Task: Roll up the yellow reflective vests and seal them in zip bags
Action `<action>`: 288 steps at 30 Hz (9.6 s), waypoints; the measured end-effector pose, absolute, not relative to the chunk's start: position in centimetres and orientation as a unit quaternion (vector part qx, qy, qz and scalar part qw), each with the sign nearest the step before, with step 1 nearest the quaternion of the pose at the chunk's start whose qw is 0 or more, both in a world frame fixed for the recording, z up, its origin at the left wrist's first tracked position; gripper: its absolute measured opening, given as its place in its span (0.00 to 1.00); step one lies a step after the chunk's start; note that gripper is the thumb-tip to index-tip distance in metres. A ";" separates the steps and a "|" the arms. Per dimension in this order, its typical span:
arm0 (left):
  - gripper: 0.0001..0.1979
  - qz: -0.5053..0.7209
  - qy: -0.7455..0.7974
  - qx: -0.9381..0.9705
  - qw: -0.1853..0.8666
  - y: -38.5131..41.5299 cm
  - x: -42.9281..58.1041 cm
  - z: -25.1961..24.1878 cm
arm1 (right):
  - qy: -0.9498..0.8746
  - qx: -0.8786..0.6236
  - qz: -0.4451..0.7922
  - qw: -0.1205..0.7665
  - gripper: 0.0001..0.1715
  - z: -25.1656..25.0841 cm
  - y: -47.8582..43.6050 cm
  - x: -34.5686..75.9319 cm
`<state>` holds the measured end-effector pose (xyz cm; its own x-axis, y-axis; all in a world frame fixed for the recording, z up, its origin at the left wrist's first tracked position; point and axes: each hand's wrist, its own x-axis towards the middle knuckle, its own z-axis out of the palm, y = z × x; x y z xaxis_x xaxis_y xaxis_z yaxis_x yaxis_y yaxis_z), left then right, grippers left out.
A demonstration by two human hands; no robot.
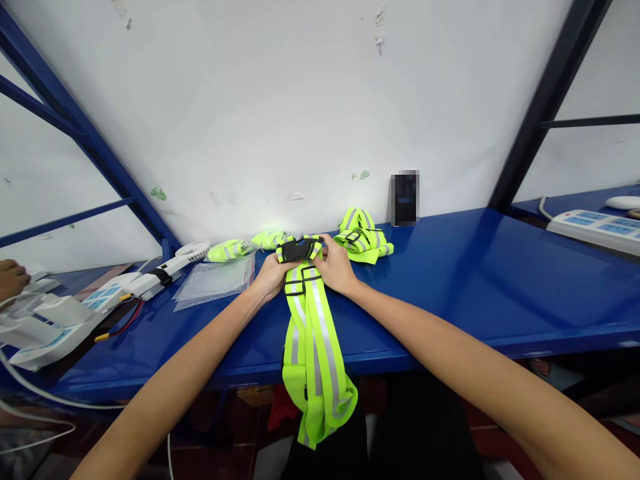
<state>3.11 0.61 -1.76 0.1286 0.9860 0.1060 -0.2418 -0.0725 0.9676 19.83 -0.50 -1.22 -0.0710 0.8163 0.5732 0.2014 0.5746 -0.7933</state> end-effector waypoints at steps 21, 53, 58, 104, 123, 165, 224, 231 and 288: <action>0.23 0.574 0.406 0.608 0.369 1.4 1.8 -1.7 | -0.605 -0.289 0.550 0.498 0.25 0.3 -0.9 19.8; 0.24 0.472 0.362 0.523 0.611 -0.8 4.3 -1.6 | -0.673 -0.346 0.265 0.598 0.22 -1.2 0.7 20.1; 0.25 0.474 0.362 0.512 0.618 -0.9 4.1 -1.3 | -0.694 -0.351 0.237 0.582 0.23 -0.8 0.3 20.3; 0.24 0.578 0.293 0.488 0.584 0.6 2.1 -0.7 | -0.695 -0.282 0.498 0.435 0.39 -0.7 -0.1 20.5; 0.22 0.487 0.394 0.487 0.609 0.2 2.4 -1.3 | -0.750 -0.259 0.328 0.513 0.19 -1.8 1.1 20.9; 0.19 0.434 0.362 0.497 0.659 -1.0 3.8 -1.2 | -0.737 -0.292 0.201 0.575 0.23 -0.7 -0.2 20.7; 0.22 0.418 0.320 0.515 0.677 -0.9 3.3 -0.8 | -0.762 -0.288 0.157 0.558 0.30 -0.6 -0.7 20.5; 0.21 0.435 0.301 0.486 0.696 -0.8 3.3 -1.2 | -0.829 -0.233 0.122 0.494 0.33 -0.9 0.6 21.8; 0.20 0.409 0.303 0.480 0.715 -1.2 3.2 -0.6 | -0.737 -0.334 0.240 0.537 0.24 -1.3 0.0 20.5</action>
